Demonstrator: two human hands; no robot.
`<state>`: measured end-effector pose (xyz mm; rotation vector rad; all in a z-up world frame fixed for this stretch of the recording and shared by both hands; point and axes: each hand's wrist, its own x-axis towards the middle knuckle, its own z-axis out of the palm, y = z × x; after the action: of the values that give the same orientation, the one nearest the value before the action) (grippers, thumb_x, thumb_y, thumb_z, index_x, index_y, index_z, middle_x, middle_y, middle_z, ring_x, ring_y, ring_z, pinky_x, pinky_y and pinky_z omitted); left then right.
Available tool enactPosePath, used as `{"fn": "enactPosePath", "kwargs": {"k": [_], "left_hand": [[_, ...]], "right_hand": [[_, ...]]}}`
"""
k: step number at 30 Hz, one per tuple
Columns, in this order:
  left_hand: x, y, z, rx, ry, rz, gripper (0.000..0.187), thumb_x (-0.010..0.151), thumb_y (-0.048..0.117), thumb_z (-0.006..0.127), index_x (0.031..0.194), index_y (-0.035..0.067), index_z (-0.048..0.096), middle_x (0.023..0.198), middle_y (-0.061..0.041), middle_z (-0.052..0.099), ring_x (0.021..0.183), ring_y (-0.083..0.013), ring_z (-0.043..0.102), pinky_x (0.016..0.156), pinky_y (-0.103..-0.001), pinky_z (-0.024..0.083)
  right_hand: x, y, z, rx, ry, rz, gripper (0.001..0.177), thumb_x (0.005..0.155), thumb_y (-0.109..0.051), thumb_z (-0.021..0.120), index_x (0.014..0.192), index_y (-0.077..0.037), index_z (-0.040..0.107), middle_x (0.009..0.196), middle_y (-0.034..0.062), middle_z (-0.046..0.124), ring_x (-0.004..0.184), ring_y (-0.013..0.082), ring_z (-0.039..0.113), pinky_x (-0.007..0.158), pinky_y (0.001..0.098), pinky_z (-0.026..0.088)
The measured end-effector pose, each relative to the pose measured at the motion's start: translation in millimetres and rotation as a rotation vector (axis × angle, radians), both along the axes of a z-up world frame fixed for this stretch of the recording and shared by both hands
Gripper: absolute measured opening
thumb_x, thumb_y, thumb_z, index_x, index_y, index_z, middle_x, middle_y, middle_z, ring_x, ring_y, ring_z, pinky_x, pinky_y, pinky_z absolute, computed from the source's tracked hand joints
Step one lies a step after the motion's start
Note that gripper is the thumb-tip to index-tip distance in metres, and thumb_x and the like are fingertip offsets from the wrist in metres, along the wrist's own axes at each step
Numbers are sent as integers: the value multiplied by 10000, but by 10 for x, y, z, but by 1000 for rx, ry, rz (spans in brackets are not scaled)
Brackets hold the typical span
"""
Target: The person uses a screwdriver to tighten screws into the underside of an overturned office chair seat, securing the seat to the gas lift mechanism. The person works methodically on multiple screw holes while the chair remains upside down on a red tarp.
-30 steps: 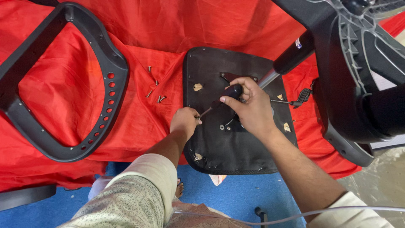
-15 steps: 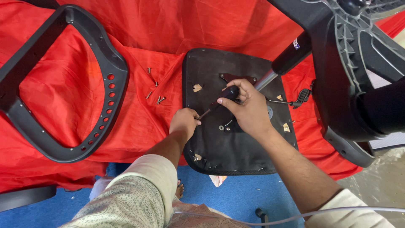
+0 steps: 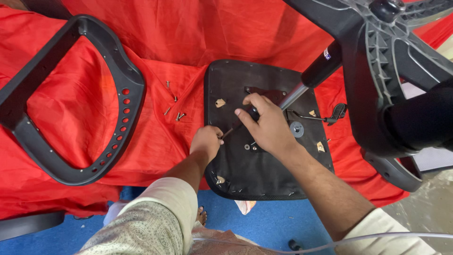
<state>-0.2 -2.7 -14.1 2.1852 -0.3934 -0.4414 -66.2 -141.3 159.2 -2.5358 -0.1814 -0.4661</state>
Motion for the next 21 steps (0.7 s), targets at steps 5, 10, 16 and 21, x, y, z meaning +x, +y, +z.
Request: {"fn": "enactPosePath", "kwargs": {"k": [5,10,16,21], "left_hand": [[-63,-5,15,-32,-26,76,148,792,83,789,939,76,772,965,-171,743,947,-349,713,833,-439,559],[-82,-25,57,24,-9,86,152,817,59,736,950,111,788,977,-175,741,964,-364,708,854,-457,561],[-50,-35,53,68,-67,63,148,887,129,663,956,131,794,995,-189,738,988,-391,695,882,-481,551],[-23,-68,87,80,-16,37,171,902,120,630,947,124,795,1021,-197,725,1017,-403,680,892,-491,538]], "right_hand": [[30,6,94,107,99,15,316,961,-174,623,1233,-16,593,1178,181,678,1044,351,681,864,421,530],[24,84,193,-42,379,-272,316,978,-320,664,1190,-87,645,1016,211,736,972,363,718,855,433,544],[51,-6,157,-80,26,21,291,952,-202,661,1159,-9,596,1128,249,687,1026,435,666,847,467,525],[99,33,188,65,131,91,335,957,-224,635,1228,-31,600,1089,233,699,989,412,685,821,451,547]]}}
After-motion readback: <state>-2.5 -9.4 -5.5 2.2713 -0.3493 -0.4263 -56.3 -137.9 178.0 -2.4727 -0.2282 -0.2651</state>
